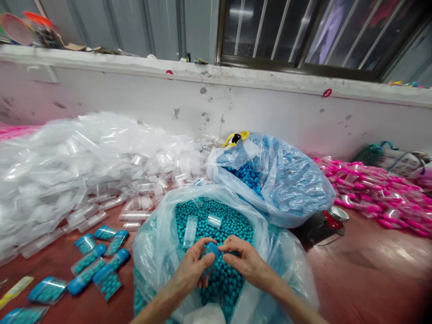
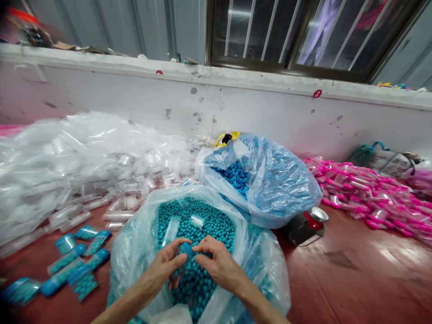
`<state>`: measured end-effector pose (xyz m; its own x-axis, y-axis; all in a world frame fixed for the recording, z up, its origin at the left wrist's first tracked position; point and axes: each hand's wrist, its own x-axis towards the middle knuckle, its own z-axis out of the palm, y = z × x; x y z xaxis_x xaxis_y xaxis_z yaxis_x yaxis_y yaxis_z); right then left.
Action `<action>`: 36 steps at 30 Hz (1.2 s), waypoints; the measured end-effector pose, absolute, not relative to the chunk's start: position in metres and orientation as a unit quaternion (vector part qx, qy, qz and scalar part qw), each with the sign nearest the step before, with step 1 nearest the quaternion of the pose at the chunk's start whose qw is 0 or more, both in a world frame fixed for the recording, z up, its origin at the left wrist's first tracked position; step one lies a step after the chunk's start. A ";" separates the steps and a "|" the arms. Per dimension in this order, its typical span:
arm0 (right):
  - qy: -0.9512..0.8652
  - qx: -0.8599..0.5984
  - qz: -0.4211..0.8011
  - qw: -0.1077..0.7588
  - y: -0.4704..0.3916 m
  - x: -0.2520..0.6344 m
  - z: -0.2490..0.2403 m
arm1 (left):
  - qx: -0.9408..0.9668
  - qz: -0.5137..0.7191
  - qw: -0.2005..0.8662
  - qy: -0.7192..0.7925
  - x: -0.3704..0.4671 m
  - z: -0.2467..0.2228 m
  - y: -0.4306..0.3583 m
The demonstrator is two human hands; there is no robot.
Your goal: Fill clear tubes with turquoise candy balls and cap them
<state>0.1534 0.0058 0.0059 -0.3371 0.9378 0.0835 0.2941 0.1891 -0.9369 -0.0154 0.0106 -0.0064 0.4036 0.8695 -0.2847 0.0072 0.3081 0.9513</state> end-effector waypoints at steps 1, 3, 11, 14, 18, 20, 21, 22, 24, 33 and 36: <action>-0.639 -0.451 0.503 0.367 0.009 0.154 0.005 | 0.505 0.298 0.685 0.431 -0.018 -0.004 0.011; -0.555 -0.458 0.571 0.394 0.014 0.153 0.002 | 0.522 0.274 0.690 0.419 -0.022 -0.001 0.012; -0.696 -0.505 0.424 0.284 -0.003 0.133 0.014 | 0.529 0.358 0.606 0.474 -0.013 -0.007 0.006; -0.724 -0.515 0.413 0.200 -0.012 0.126 0.013 | 0.520 0.401 0.595 0.463 -0.013 -0.005 0.006; -0.737 -0.546 0.333 0.218 -0.016 0.114 0.007 | 0.505 0.413 0.627 0.425 -0.012 0.002 0.005; -0.743 -0.554 0.283 0.248 -0.017 0.108 0.005 | 0.486 0.406 0.646 0.426 -0.010 0.004 0.004; -0.746 -0.553 0.266 0.260 -0.017 0.106 0.005 | 0.474 0.404 0.652 0.431 -0.009 0.004 0.003; -0.748 -0.549 0.256 0.270 -0.017 0.105 0.004 | 0.462 0.406 0.656 0.438 -0.007 0.003 0.003; -0.755 -0.536 0.251 0.284 -0.017 0.104 0.002 | 0.448 0.412 0.653 0.450 -0.003 0.000 0.002; -0.774 -0.522 0.292 0.207 -0.021 0.099 -0.007 | 0.610 0.355 0.481 0.520 -0.021 -0.003 0.004; -0.824 -0.464 0.292 0.142 -0.005 0.105 0.005 | 0.661 0.310 0.404 0.552 -0.071 0.003 0.002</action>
